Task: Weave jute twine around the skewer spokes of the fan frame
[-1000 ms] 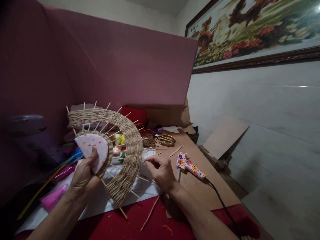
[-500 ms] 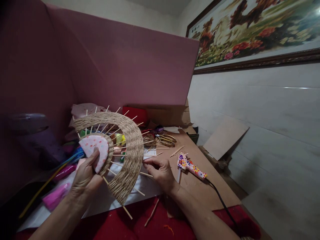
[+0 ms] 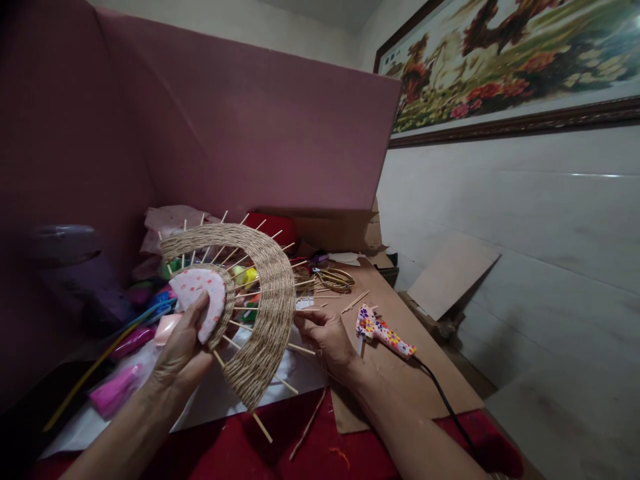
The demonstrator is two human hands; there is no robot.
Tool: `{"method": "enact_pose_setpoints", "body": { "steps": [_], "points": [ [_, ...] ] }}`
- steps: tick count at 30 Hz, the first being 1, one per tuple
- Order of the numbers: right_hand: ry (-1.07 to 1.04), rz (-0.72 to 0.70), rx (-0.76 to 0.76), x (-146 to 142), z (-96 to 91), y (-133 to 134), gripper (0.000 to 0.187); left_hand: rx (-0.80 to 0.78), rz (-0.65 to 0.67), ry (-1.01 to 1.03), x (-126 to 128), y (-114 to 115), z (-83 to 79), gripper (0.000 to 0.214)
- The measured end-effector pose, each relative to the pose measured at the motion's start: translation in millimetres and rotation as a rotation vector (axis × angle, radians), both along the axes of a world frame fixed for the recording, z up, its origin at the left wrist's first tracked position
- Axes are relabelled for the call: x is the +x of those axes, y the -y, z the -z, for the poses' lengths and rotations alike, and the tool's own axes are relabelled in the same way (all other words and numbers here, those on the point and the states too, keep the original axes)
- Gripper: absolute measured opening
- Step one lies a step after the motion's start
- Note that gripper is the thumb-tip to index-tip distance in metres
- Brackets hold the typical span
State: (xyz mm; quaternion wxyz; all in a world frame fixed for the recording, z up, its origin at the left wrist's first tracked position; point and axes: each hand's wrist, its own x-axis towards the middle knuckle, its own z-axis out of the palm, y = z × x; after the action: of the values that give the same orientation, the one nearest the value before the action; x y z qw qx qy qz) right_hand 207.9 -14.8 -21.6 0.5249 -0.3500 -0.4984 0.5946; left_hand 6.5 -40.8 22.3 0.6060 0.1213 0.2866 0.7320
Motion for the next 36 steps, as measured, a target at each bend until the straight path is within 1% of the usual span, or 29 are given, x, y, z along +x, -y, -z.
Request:
{"method": "enact_pose_setpoints", "body": {
  "steps": [4, 8, 12, 14, 18, 20, 22, 24, 28, 33, 36],
  "points": [
    [-0.05, -0.008, 0.018, -0.4, 0.5, 2.4, 0.022, -0.029, 0.022, 0.002, 7.1, -3.0, -6.2, 0.017],
    [-0.088, 0.004, -0.004, -1.2, 1.1, 3.4, 0.02, -0.015, -0.01, 0.041, 9.3, -6.6, -10.2, 0.016],
    [-0.115, 0.019, -0.071, -1.1, 0.7, 2.2, 0.021, 0.024, -0.016, 0.035, 6.4, -8.4, -8.7, 0.014],
    [-0.15, -0.005, -0.098, -1.2, -1.2, 3.0, 0.02, 0.047, -0.028, 0.041, 5.5, -9.1, -7.9, 0.015],
    [-0.187, -0.095, -0.175, -1.3, -6.3, 7.2, 0.013, 0.099, -0.063, 0.054, 4.9, -10.4, -7.1, 0.015],
    [-0.155, -0.078, -0.195, -0.9, -6.9, 8.1, 0.014, 0.124, -0.067, 0.053, 3.9, -10.9, -6.6, 0.014],
    [-0.073, 0.007, -0.138, -0.1, -5.4, 7.5, 0.013, 0.144, -0.058, 0.049, 2.2, -11.0, -5.4, 0.014],
    [0.05, 0.083, -0.025, 0.2, -2.8, 6.2, 0.012, 0.154, -0.044, 0.044, 0.4, -11.1, -3.6, 0.015],
    [0.275, 0.17, 0.214, -1.9, 0.8, 6.7, 0.013, 0.125, -0.058, 0.038, -1.2, -11.2, 0.6, 0.018],
    [0.463, 0.325, 0.436, -3.7, 1.0, 14.8, 0.013, 0.134, -0.059, 0.046, 2.5, -9.4, 0.8, 0.022],
    [0.556, 0.376, 0.558, -1.3, 0.9, 19.5, 0.013, 0.147, -0.057, 0.074, 5.0, -8.5, -1.3, 0.023]
  ]
}}
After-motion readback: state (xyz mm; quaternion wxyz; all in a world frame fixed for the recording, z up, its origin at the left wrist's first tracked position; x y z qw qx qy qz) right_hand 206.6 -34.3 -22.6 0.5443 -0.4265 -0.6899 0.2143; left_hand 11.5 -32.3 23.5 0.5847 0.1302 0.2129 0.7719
